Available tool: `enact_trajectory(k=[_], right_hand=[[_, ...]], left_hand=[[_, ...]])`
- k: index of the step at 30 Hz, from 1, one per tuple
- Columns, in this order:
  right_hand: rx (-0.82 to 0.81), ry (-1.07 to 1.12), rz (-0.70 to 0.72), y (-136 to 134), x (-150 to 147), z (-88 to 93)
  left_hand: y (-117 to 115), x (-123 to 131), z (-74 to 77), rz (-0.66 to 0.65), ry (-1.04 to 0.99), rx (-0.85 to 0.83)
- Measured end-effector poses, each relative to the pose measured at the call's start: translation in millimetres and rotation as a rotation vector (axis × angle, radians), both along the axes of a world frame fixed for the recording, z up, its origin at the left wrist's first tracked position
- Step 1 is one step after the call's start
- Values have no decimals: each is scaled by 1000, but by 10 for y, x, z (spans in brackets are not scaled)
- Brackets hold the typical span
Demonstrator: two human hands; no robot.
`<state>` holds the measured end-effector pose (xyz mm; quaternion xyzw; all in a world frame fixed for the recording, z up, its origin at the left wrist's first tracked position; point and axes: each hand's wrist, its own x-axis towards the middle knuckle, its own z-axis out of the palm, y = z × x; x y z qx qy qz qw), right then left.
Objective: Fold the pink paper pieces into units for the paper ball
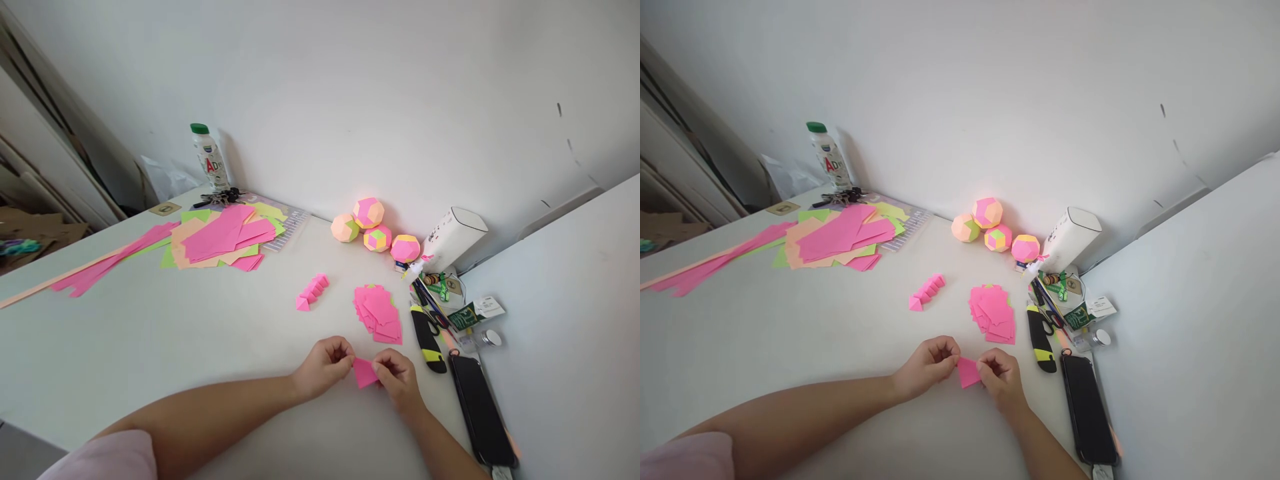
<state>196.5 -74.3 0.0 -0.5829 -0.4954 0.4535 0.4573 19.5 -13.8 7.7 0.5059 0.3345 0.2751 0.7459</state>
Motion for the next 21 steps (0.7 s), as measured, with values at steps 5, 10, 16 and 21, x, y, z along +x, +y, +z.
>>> enact_trajectory(k=[5, 10, 16, 21], right_hand=[[3, 37, -50, 14, 18, -5], [11, -7, 39, 22, -2, 16], [85, -173, 146, 25, -73, 71], [66, -140, 76, 9, -77, 69]], left_hand=[[14, -4, -13, 52, -59, -34], [0, -10, 15, -56, -70, 62], [-37, 1, -5, -110, 84, 192], [-30, -1, 1, -101, 76, 181]])
